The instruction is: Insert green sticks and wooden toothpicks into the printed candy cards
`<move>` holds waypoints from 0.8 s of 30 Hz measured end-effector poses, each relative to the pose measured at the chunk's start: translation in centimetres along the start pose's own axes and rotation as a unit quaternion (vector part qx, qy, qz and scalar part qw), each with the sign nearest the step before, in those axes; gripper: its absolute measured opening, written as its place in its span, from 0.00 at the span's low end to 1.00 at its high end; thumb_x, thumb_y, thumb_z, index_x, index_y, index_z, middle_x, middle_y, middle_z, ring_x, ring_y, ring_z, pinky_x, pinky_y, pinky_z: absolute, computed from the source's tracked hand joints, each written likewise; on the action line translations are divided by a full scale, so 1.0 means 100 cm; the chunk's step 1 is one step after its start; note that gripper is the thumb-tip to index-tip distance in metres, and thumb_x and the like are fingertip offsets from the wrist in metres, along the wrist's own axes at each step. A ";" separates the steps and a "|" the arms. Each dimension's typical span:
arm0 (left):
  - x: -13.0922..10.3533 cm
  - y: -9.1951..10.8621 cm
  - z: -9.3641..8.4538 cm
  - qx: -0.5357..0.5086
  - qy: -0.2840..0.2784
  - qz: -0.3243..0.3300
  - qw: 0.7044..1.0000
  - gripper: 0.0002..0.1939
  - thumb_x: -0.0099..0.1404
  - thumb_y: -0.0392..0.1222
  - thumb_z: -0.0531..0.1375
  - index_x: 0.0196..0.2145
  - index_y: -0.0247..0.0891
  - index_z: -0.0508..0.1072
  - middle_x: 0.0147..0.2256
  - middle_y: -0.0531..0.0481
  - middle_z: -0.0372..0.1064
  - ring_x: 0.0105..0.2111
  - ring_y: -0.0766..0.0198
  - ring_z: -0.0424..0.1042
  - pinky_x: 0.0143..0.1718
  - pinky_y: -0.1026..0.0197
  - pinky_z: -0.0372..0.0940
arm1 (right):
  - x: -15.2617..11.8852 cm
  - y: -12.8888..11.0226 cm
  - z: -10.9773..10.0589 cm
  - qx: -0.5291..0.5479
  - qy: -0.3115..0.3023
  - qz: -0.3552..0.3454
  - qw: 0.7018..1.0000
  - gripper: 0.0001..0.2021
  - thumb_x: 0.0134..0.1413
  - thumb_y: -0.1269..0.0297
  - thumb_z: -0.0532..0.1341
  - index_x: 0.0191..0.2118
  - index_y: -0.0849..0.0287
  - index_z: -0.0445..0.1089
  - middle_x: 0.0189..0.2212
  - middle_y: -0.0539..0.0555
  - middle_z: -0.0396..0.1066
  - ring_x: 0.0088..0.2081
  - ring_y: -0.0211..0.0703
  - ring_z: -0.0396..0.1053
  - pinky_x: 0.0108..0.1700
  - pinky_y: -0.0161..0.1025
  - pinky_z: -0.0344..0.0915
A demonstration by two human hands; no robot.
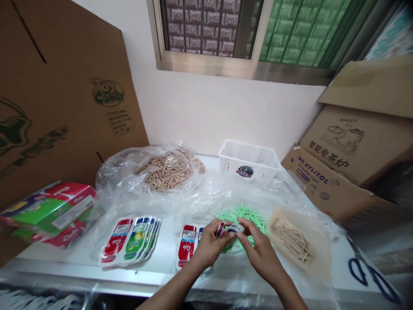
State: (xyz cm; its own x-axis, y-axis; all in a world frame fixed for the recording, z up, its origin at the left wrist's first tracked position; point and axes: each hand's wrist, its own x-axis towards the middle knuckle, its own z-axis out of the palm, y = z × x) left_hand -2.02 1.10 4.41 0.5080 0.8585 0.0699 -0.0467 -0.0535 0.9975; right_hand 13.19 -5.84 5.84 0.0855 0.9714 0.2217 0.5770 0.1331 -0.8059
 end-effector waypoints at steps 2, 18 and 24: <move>-0.003 -0.003 -0.003 -0.067 -0.030 -0.045 0.996 0.21 0.52 0.49 0.65 0.40 0.33 0.73 0.31 0.48 0.68 0.31 0.63 0.65 0.35 0.62 0.60 | -0.001 0.001 -0.001 0.032 -0.021 0.022 0.999 0.13 0.59 0.58 0.51 0.45 0.56 0.66 0.38 0.53 0.71 0.38 0.42 0.68 0.41 0.37 0.64; 0.006 -0.007 -0.002 -0.043 -0.014 -0.112 0.993 0.20 0.50 0.53 0.64 0.16 0.34 0.65 0.16 0.57 0.52 0.19 0.72 0.51 0.20 0.68 0.46 | -0.008 0.159 -0.128 -0.453 -0.124 0.219 0.856 0.12 0.40 0.70 0.58 0.34 0.65 0.71 0.38 0.66 0.71 0.41 0.56 0.67 0.40 0.44 0.58; 0.011 -0.006 0.006 -0.060 -0.028 -0.122 0.990 0.19 0.49 0.52 0.65 0.17 0.33 0.66 0.15 0.57 0.53 0.17 0.73 0.50 0.20 0.67 0.45 | -0.007 0.177 -0.105 -0.493 -0.153 0.206 0.832 0.14 0.45 0.75 0.54 0.39 0.67 0.71 0.40 0.68 0.71 0.45 0.56 0.66 0.48 0.48 0.51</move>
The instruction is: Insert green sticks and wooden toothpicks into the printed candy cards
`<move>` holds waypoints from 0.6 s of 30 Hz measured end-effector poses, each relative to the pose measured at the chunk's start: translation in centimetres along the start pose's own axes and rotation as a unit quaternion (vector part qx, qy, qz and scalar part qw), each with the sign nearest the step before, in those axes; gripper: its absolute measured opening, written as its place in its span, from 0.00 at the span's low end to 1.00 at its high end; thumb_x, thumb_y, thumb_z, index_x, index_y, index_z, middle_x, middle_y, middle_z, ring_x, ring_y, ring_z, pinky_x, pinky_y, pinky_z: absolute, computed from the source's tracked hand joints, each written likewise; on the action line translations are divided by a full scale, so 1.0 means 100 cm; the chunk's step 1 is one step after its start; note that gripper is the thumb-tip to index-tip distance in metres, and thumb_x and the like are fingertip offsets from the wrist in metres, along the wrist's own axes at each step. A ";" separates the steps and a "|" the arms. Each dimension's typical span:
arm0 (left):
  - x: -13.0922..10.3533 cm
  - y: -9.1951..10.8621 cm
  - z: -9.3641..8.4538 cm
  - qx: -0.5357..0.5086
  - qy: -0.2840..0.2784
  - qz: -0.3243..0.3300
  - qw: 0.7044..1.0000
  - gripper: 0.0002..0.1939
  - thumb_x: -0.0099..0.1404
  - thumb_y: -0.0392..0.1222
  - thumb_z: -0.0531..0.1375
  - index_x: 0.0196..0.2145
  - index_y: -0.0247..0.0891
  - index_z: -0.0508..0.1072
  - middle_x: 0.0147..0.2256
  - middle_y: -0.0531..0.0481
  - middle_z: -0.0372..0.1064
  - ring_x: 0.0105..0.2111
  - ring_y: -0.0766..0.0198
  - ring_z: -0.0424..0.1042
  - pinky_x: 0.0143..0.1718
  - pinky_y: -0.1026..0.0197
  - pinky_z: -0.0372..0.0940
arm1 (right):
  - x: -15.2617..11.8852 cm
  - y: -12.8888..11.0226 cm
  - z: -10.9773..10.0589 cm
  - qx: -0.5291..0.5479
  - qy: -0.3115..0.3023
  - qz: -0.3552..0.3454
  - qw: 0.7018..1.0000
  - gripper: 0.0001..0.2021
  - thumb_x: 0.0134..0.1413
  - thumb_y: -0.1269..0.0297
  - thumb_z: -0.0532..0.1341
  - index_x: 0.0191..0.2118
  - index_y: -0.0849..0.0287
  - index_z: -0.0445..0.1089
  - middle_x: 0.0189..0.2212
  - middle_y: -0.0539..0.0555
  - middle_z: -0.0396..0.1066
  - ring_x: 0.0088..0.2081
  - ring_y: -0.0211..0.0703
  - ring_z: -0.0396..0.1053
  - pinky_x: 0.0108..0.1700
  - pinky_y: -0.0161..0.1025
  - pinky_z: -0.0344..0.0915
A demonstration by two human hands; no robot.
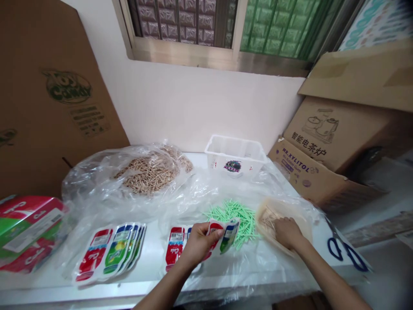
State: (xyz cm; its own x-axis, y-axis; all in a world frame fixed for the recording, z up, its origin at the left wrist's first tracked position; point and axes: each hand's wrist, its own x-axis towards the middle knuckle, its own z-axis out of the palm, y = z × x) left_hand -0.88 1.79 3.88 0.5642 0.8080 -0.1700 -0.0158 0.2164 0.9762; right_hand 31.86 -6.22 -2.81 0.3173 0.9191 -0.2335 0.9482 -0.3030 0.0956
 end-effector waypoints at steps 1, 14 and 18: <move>0.000 0.001 0.000 0.000 0.000 0.003 1.000 0.19 0.49 0.51 0.65 0.17 0.33 0.66 0.15 0.57 0.53 0.17 0.73 0.50 0.20 0.68 0.45 | 0.001 0.001 0.001 -0.002 -0.003 -0.003 1.000 0.14 0.45 0.76 0.54 0.39 0.67 0.71 0.40 0.68 0.72 0.45 0.56 0.66 0.48 0.48 0.51; 0.013 0.001 -0.002 -0.021 0.029 -0.010 0.999 0.20 0.51 0.54 0.64 0.22 0.31 0.69 0.17 0.54 0.60 0.18 0.72 0.56 0.19 0.68 0.50 | 0.001 0.026 0.006 0.160 0.020 0.026 0.987 0.22 0.52 0.75 0.46 0.55 0.70 0.56 0.42 0.68 0.70 0.44 0.51 0.68 0.45 0.41 0.57; 0.017 0.003 0.004 -0.021 0.036 -0.008 0.999 0.21 0.50 0.55 0.64 0.21 0.31 0.68 0.16 0.54 0.61 0.17 0.72 0.56 0.18 0.69 0.49 | 0.004 0.035 0.008 0.233 0.044 0.019 0.971 0.17 0.56 0.71 0.43 0.49 0.64 0.60 0.41 0.62 0.72 0.44 0.46 0.69 0.44 0.36 0.60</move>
State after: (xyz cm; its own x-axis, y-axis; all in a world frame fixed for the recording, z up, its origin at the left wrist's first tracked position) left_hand 0.39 2.99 3.96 0.5044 0.8409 -0.1961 -0.0420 0.2508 0.9671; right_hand 35.26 -7.14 -3.37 0.3692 0.9166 -0.1535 0.8466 -0.3998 -0.3514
